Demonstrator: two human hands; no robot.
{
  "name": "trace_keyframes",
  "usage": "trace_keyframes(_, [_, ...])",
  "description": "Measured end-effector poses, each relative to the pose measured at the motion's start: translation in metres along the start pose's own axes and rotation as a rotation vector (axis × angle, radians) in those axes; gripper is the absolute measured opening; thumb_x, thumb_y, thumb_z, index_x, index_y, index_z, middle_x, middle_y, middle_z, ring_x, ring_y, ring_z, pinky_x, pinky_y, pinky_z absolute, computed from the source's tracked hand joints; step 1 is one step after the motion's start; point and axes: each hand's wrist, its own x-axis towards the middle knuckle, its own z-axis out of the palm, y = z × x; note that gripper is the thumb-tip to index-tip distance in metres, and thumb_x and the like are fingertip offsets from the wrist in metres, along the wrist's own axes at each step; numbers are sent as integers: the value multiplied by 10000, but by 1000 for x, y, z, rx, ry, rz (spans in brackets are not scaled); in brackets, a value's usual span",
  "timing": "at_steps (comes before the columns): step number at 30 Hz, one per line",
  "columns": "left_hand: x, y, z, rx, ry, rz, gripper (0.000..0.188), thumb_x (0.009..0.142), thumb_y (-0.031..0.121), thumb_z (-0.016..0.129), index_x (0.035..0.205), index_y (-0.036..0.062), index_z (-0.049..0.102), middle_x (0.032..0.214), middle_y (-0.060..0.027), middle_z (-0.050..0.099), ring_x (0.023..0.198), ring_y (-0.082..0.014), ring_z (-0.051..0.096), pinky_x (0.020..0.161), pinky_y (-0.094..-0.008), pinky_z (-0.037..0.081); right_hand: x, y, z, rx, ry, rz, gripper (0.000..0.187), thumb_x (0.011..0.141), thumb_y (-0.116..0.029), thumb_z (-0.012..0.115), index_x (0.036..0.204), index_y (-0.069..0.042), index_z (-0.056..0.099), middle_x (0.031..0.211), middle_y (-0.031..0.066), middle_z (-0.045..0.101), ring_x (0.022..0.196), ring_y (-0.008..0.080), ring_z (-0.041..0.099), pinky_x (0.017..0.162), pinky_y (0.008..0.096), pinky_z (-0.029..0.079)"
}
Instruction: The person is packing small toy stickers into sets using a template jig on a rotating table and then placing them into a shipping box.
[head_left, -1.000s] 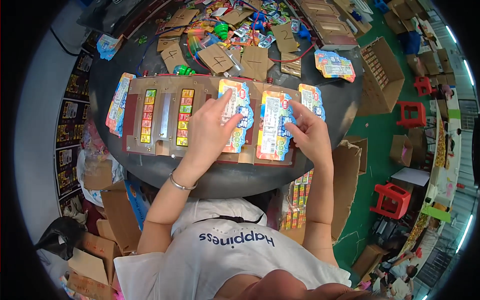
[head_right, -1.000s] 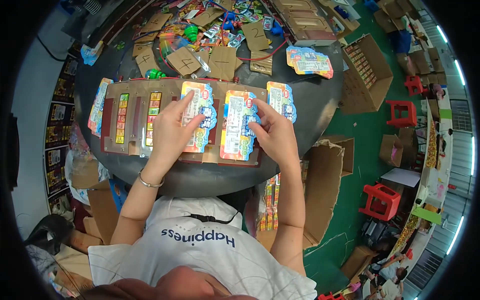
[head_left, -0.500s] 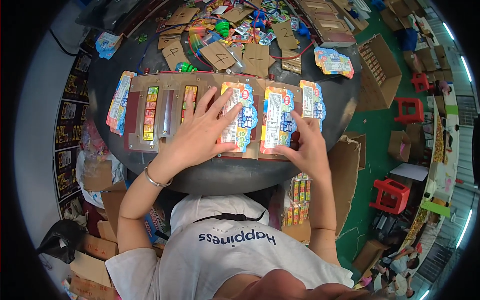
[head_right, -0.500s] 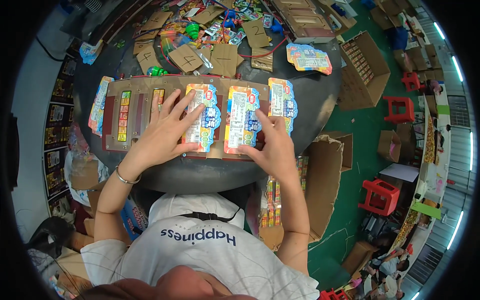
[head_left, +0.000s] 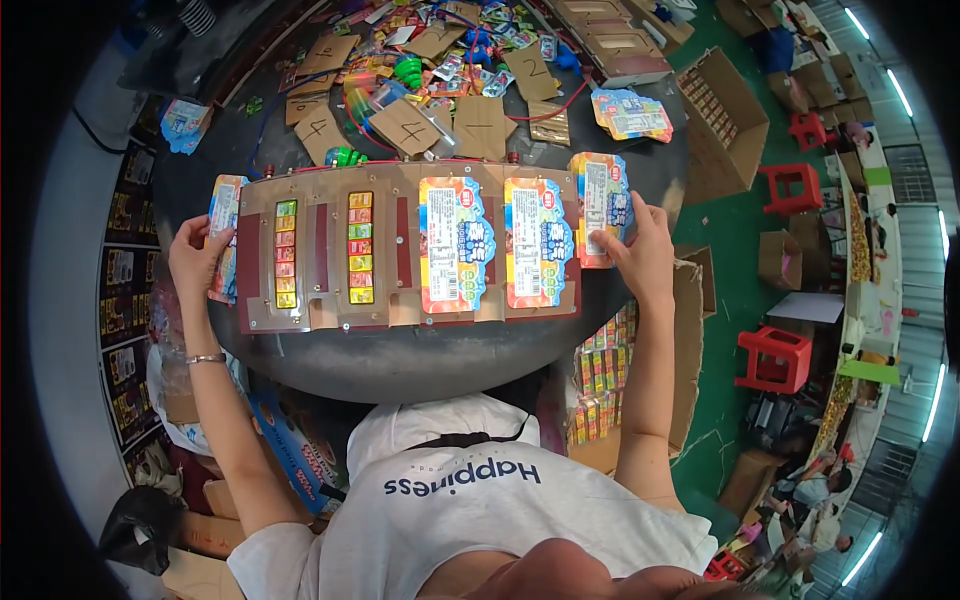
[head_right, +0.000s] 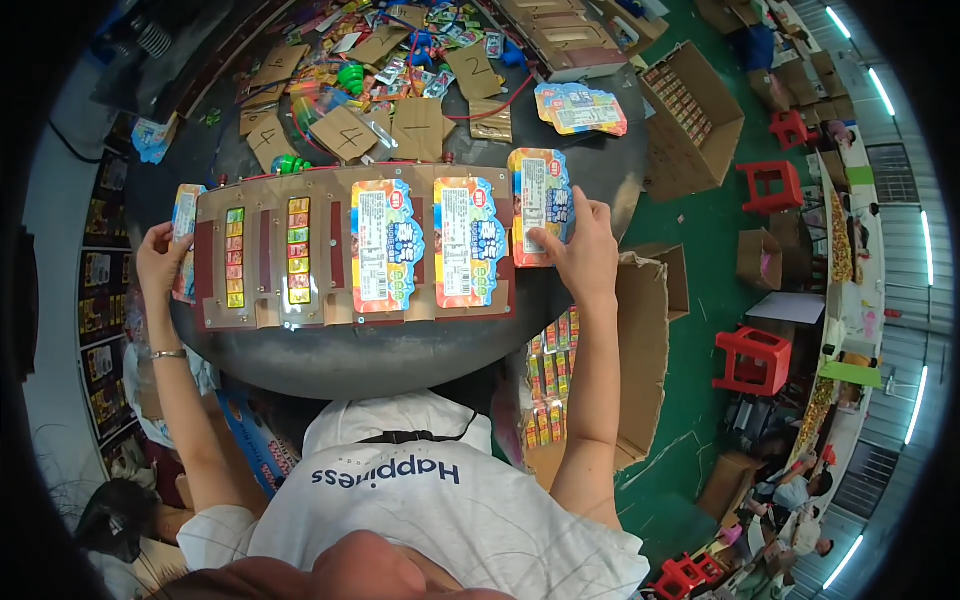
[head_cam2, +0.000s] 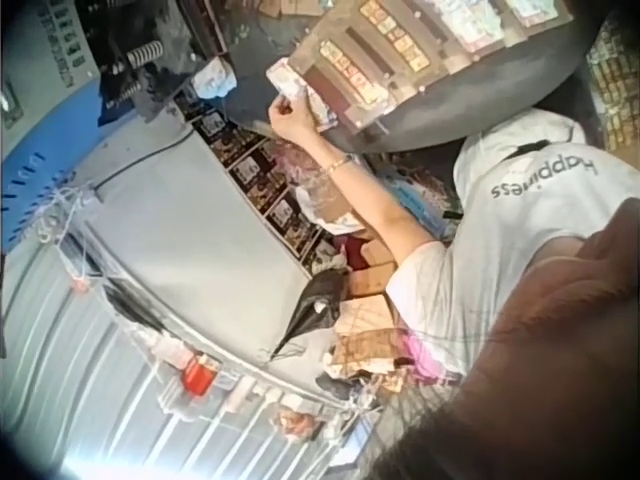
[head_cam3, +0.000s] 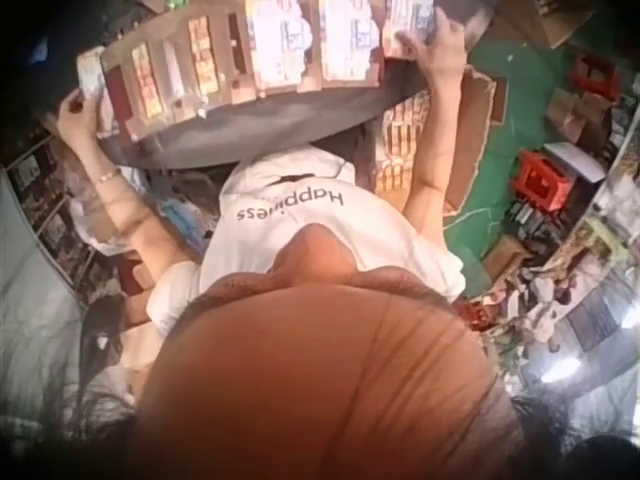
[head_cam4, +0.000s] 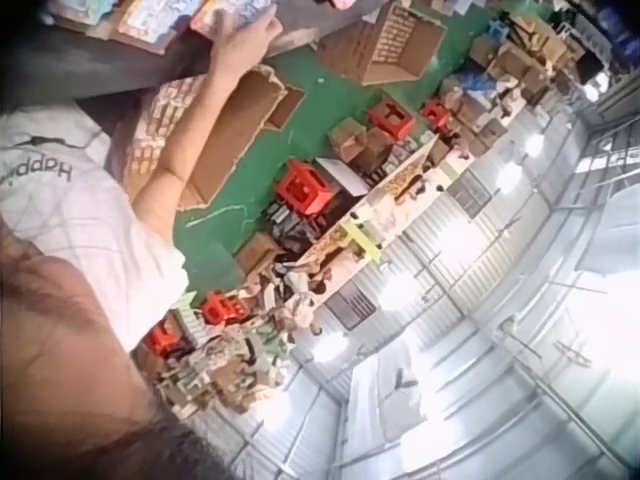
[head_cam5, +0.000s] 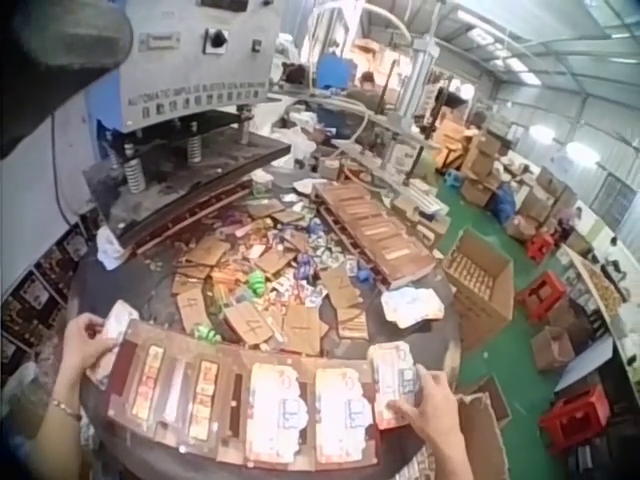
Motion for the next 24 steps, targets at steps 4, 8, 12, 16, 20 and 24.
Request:
trace_keyframes(4, [-32, 81, 5, 821, 221, 148, 436, 737, 435, 795, 1105, 213, 721, 1201, 11, 636, 1196, -272, 524, 929, -533, 413, -5, -23, -4, -279, 117, -91, 692, 694, -289, 870, 1255, -20, 568, 1163, 138, 593, 755, 250, 635, 712, 362, 532])
trace_keyframes(8, [-2, 47, -20, 362, -22, 198, 418, 765, 219, 821, 1113, 84, 632, 989, -50, 692, 838, -202, 665, 696, -364, 523, 1, -21, -17, -92, 79, -157, 478, 795, -107, 774, 1208, -4, 557, 870, 145, 627, 692, 246, 602, 647, 363, 496])
trace_keyframes(12, [-24, 92, -38, -555, -323, 35, 617, 809, -10, 757, 1365, 1, 488, 1086, -92, 690, 881, -106, 660, 751, -262, 540, -23, -72, -55, 726, 214, 62, 405, 935, -9, 610, 1330, -47, 529, 770, -11, 578, 603, 31, 507, 499, 188, 384])
trace_keyframes(16, [-77, 112, 8, -677, -372, 170, 697, 813, -16, 749, 1450, 35, 472, 1194, -114, 671, 1007, -118, 646, 869, -280, 535, -40, -165, 2, 822, -328, -3, 534, 924, 7, 605, 1440, -81, 497, 715, -23, 559, 552, 34, 487, 497, 190, 376])
trace_keyframes(20, [-105, 139, 42, -377, -287, 133, 594, 808, 88, 785, 1363, 35, 578, 1144, -86, 671, 960, -162, 673, 817, -318, 544, -32, -217, 74, 765, -537, 6, 451, 915, -21, 626, 1361, -79, 592, 679, -4, 552, 533, 42, 480, 506, 217, 395])
trace_keyframes(24, [-99, 148, 40, 272, -85, 442, 552, 787, 233, 800, 1265, 22, 623, 1039, -80, 592, 891, -259, 615, 755, -388, 482, -32, -228, 81, 163, -325, -317, 470, 879, -209, 724, 1325, -97, 624, 733, 63, 524, 601, 146, 537, 558, 308, 457])
